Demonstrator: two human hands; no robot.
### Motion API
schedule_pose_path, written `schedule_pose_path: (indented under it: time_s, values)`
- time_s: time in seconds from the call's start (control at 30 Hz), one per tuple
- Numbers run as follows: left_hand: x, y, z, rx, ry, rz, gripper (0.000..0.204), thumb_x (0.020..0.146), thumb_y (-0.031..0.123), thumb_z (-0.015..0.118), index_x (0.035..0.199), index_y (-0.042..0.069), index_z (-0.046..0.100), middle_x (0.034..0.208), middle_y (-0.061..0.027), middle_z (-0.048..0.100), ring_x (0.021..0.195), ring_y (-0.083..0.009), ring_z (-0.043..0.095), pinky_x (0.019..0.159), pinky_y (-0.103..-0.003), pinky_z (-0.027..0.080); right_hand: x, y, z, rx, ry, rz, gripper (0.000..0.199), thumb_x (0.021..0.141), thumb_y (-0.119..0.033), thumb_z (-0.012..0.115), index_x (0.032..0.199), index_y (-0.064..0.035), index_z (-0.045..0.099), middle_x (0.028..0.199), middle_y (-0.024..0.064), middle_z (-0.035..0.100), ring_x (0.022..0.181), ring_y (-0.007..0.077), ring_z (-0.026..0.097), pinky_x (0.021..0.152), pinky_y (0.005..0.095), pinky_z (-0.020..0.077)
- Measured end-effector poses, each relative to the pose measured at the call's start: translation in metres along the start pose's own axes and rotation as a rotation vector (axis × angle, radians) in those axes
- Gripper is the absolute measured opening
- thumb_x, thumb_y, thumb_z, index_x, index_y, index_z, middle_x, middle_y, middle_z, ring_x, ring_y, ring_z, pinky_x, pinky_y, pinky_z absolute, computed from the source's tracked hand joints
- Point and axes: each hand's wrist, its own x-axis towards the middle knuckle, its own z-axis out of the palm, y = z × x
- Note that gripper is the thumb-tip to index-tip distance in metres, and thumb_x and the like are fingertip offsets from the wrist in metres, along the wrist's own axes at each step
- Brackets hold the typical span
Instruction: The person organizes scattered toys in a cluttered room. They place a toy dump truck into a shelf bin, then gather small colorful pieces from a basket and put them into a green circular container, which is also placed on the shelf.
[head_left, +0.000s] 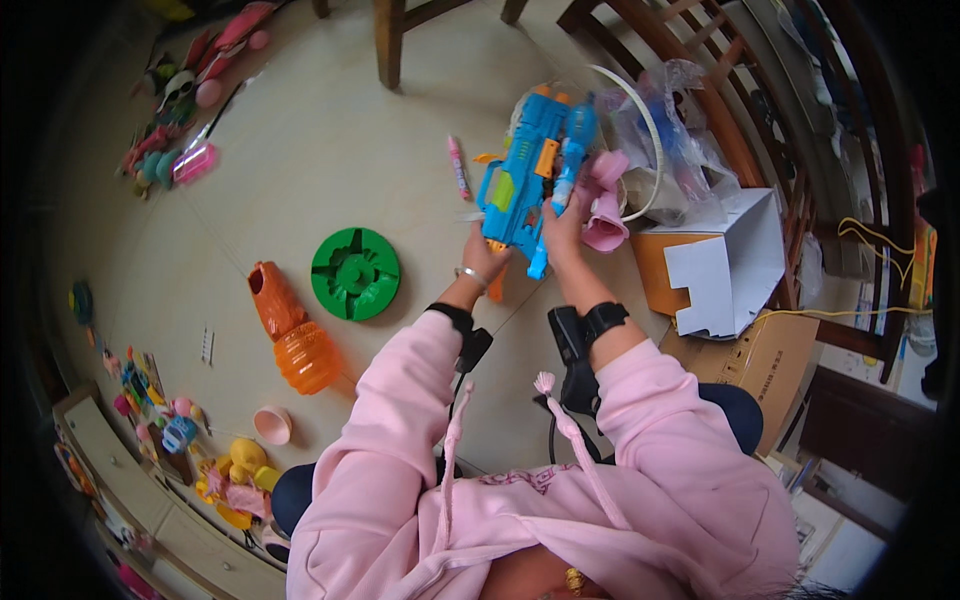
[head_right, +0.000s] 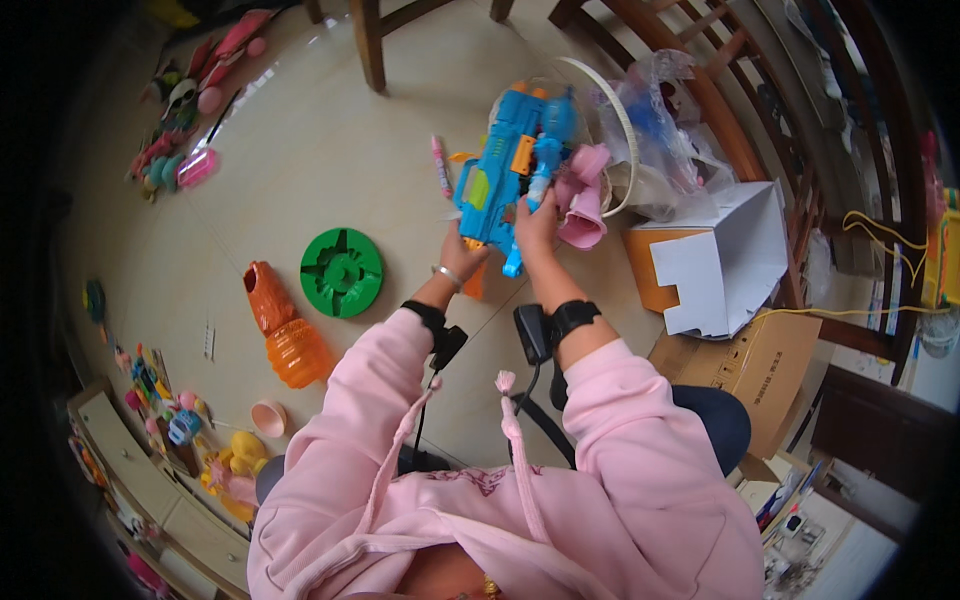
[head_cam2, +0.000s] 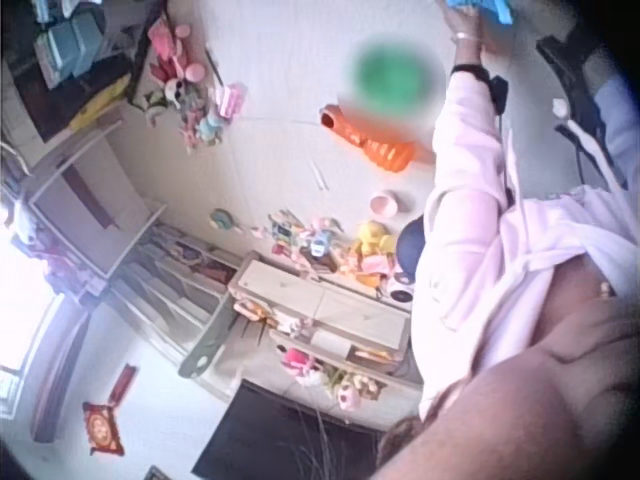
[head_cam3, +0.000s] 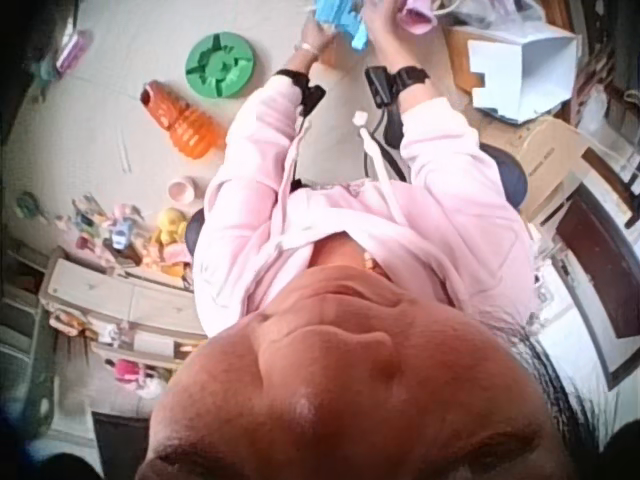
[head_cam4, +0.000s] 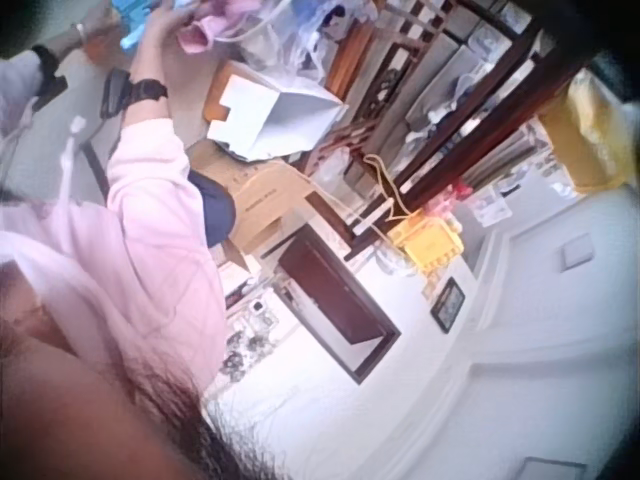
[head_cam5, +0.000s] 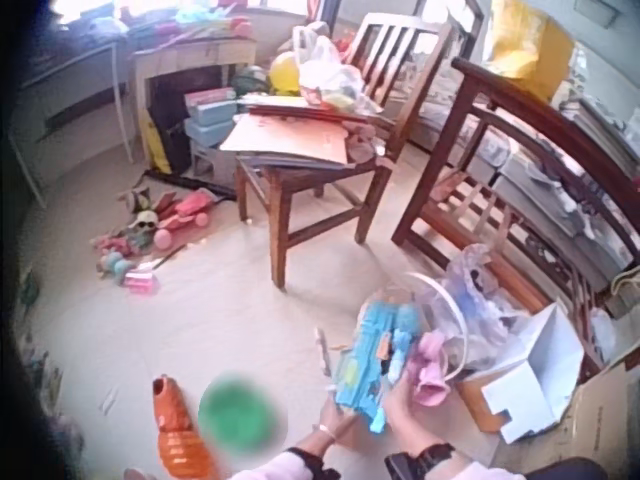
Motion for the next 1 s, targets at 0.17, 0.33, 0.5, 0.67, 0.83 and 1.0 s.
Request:
schedule_pose_path:
  time_s: [0.17, 0.33, 0.5, 0.67, 0.83, 1.0]
  values:
    - [-0.038, -0.034, -0.036, -0.507, 0.041, -0.085, 0.047, 0.067, 0.005, 0.065, 0.109, 0.002, 0.042, 0.084, -0.0088, 0.057, 0.072, -0.0173, 0.057, 0.063, -0.03, 0.048, -0.053, -0.01, 0.002, 0.17, -0.169, -0.105, 0.056, 0.08, -0.014, 0.058, 0.127, 0.0017, 0.031, 0.107, 0.0212, 0.053, 0.095, 0.0366, 0.054, 0.081, 0.0381, 0.0431]
    - [-0.078, -0.082, -0.066, -0.441, 0.362, -0.057, 0.044, 0.066, 0.006, 0.065, 0.104, 0.0, 0.043, 0.086, -0.0092, 0.056, 0.072, -0.0175, 0.057, 0.065, -0.03, 0.047, -0.103, 0.016, 0.051, 0.017, -0.305, -0.095, 0.058, 0.076, -0.007, 0.059, 0.128, -0.0022, 0.034, 0.117, 0.0207, 0.048, 0.107, 0.0358, 0.047, 0.088, 0.0386, 0.0405]
    - [-0.085, -0.102, -0.066, -0.191, 0.42, -0.211, 0.051, 0.063, 0.011, 0.07, 0.103, -0.002, 0.042, 0.086, -0.0132, 0.057, 0.076, -0.0251, 0.058, 0.071, -0.036, 0.047, -0.123, 0.067, 0.088, -0.056, -0.326, -0.108, 0.054, 0.076, -0.006, 0.059, 0.125, -0.0072, 0.038, 0.113, 0.0203, 0.051, 0.104, 0.0382, 0.049, 0.085, 0.0409, 0.0417]
    - [-0.084, -0.092, -0.066, 0.044, 0.403, -0.316, 0.049, 0.061, 0.014, 0.072, 0.1, 0.002, 0.044, 0.086, -0.0135, 0.057, 0.075, -0.0272, 0.058, 0.066, -0.04, 0.048, -0.069, 0.001, 0.05, -0.5, -0.665, -0.019, 0.039, 0.08, -0.022, 0.05, 0.112, 0.0003, 0.047, 0.108, 0.0247, 0.053, 0.104, 0.0405, 0.048, 0.087, 0.0456, 0.0398]
    - [-0.083, -0.076, -0.064, 0.113, 0.397, -0.366, 0.061, 0.065, 0.012, 0.071, 0.114, 0.002, 0.037, 0.106, -0.0202, 0.05, 0.099, -0.0355, 0.051, 0.083, -0.043, 0.044, 0.041, -0.067, -0.052, -0.855, 0.011, -0.716, 0.043, 0.075, -0.033, 0.061, 0.106, -0.0037, 0.056, 0.109, 0.0138, 0.055, 0.103, 0.035, 0.049, 0.085, 0.0439, 0.0388]
    - [-0.099, -0.05, -0.073, 0.345, 0.29, -0.373, 0.08, 0.061, 0.028, 0.078, 0.122, 0.002, 0.033, 0.11, -0.0173, 0.044, 0.106, -0.0343, 0.042, 0.089, -0.04, 0.041, 0.122, -0.031, -0.051, -1.336, -0.306, -0.117, 0.054, 0.072, -0.041, 0.062, 0.109, -0.0028, 0.055, 0.118, 0.0178, 0.051, 0.108, 0.0335, 0.049, 0.094, 0.0416, 0.0359]
